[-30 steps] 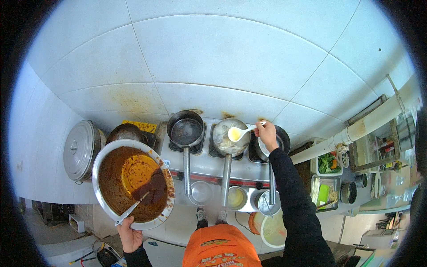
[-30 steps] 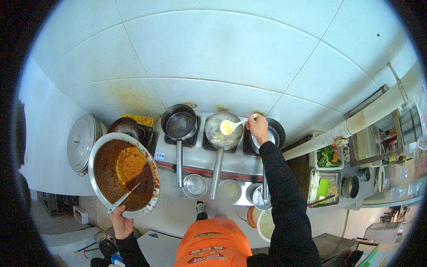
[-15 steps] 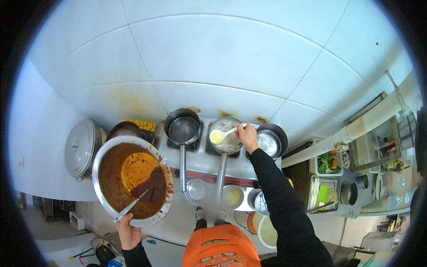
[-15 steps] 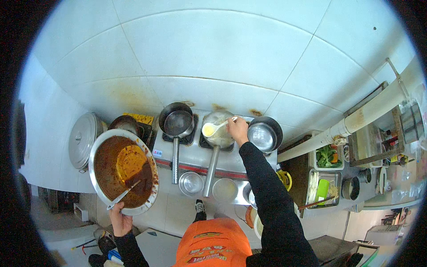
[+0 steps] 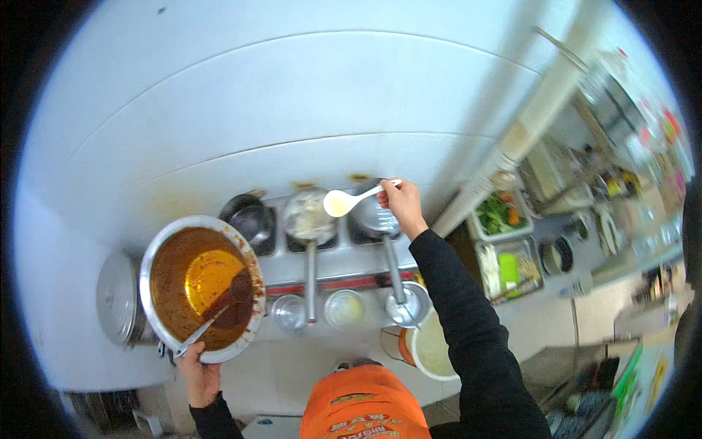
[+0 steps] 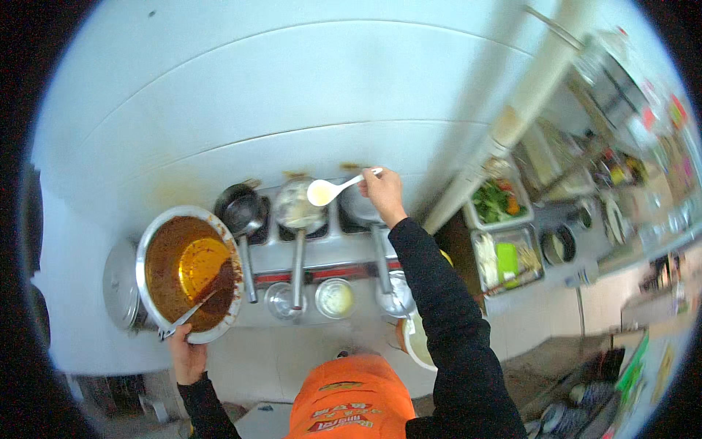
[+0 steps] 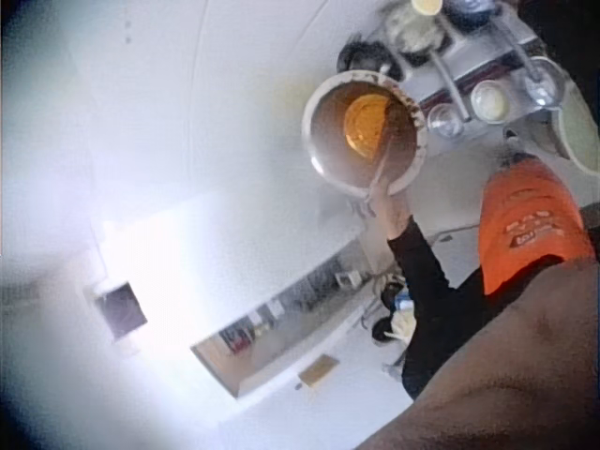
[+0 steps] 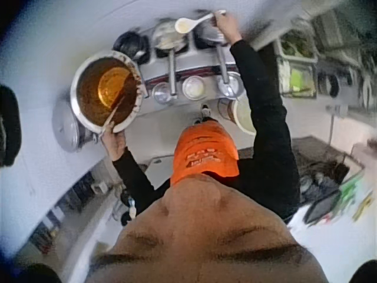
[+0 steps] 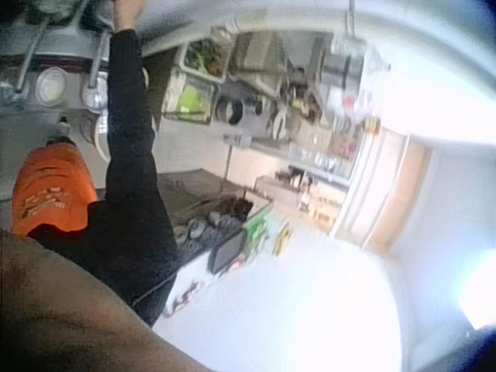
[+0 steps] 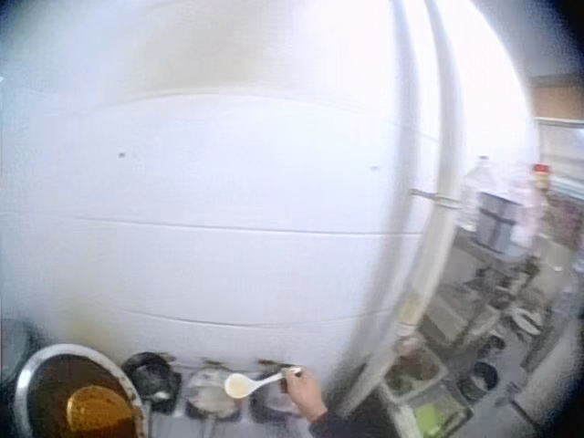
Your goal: The person prepares a bowl of noodle soup by ladling red broth into a pot, adding a white liquid, then vegetables and noodles. They stir the contents with chopsticks and handle a small container before placing noodles into the pot.
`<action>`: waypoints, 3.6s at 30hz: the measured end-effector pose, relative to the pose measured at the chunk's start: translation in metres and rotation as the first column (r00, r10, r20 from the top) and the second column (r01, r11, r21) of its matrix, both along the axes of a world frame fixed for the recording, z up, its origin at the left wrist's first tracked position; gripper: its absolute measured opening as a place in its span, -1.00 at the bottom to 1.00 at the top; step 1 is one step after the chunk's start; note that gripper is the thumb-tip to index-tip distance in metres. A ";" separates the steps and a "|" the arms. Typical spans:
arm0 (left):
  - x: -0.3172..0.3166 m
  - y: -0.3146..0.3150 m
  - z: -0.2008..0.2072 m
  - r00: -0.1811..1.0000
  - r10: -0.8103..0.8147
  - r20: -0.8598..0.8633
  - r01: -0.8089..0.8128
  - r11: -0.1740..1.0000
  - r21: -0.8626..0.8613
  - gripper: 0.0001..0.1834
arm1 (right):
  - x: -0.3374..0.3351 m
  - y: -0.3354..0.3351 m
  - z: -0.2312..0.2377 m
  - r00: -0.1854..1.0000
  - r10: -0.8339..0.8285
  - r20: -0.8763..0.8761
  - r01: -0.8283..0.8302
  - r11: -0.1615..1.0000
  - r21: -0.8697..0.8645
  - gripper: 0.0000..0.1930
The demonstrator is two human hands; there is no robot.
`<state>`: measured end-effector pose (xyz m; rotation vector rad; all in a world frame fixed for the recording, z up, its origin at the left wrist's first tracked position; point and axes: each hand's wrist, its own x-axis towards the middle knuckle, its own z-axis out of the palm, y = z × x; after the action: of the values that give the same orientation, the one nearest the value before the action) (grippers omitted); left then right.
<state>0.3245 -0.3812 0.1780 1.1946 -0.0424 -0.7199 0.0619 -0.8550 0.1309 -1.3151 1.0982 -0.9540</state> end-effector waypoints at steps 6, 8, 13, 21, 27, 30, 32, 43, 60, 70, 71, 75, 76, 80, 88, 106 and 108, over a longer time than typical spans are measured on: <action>-0.053 0.052 0.059 0.970 -0.241 -0.030 0.241 0.971 -0.011 -0.44 | -0.186 0.130 0.083 0.979 -0.203 0.010 0.203 0.979 0.016 -0.77; -0.075 0.058 0.099 0.935 -0.353 -0.032 0.350 0.934 -0.077 -0.44 | -0.249 0.166 0.114 0.956 -0.291 -0.019 0.292 0.955 0.045 -0.74; -0.187 0.100 0.219 0.900 -0.436 -0.029 0.436 0.900 -0.002 -0.41 | -0.441 0.288 0.191 0.865 -0.492 -0.096 0.501 0.856 0.129 -0.73; -0.448 0.153 0.358 0.783 -0.617 -0.081 0.622 0.781 0.057 -0.44 | -0.764 0.442 0.238 0.709 -0.704 -0.036 0.695 0.690 0.205 -0.79; -0.672 0.085 0.332 0.751 -0.627 -0.207 0.652 0.754 0.084 -0.46 | -0.991 0.434 0.198 0.654 -0.741 -0.152 0.754 0.620 0.218 -0.78; -0.771 0.051 0.322 0.715 -0.660 -0.229 0.696 0.704 0.144 -0.46 | -1.083 0.428 0.175 0.584 -0.803 -0.123 0.798 0.538 0.272 -0.79; -0.826 0.012 0.297 0.665 -0.699 -0.263 0.742 0.660 0.119 -0.46 | -1.135 0.415 0.160 0.539 -0.826 -0.165 0.832 0.491 0.259 -0.80; -1.071 -0.148 0.229 0.591 -0.764 -0.260 0.807 0.555 0.201 -0.42 | -1.366 0.342 0.077 0.363 -0.921 -0.145 0.896 0.302 0.326 -0.79; -1.237 -0.478 0.117 0.582 -0.760 -0.290 0.813 0.536 0.228 -0.44 | -1.639 -0.002 -0.032 0.160 -0.975 -0.156 0.987 0.159 0.019 -0.79; -1.298 -0.578 0.006 0.799 -0.579 -0.162 0.580 0.672 0.461 -0.43 | -1.690 -0.248 -0.250 0.180 -0.824 -0.537 0.780 0.452 -0.432 -0.74; -1.309 -0.583 -0.002 0.825 -0.541 -0.164 0.547 0.690 0.474 -0.43 | -1.694 -0.262 -0.272 0.200 -0.811 -0.550 0.678 0.520 -0.519 -0.75; -1.320 -0.601 -0.034 0.862 -0.496 -0.104 0.494 0.779 0.386 -0.47 | -1.690 -0.308 -0.335 0.303 -0.660 -0.688 0.464 0.732 -0.498 -0.74; -1.322 -0.603 -0.037 0.873 -0.477 -0.100 0.478 0.796 0.372 -0.46 | -1.689 -0.315 -0.344 0.322 -0.610 -0.724 0.344 0.788 -0.511 -0.73; -1.297 -0.598 -0.038 0.920 -0.371 -0.130 0.393 0.875 0.282 -0.36 | -1.672 -0.325 -0.370 0.267 -0.418 -0.868 0.252 0.900 -0.356 -0.72; -1.238 -0.544 -0.055 0.948 -0.272 -0.163 0.286 0.956 0.064 -0.45 | -1.704 -0.307 -0.378 0.037 -0.727 -0.686 0.850 0.384 -0.361 -0.60; -1.087 -0.211 -0.130 0.890 0.370 -0.267 -0.419 0.894 -0.159 -0.59 | -1.152 -0.220 -0.116 0.904 0.012 0.428 -0.154 0.942 0.299 -0.87; -1.068 -0.174 -0.125 0.859 0.443 -0.257 -0.498 0.840 -0.216 -0.61 | -1.060 -0.187 -0.098 0.882 0.186 0.432 -0.349 0.876 0.334 -0.82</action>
<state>-0.7437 -0.5557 0.0533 0.8101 0.3045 -0.3714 -0.9979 -1.0421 0.0331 -0.8606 0.7225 -0.6868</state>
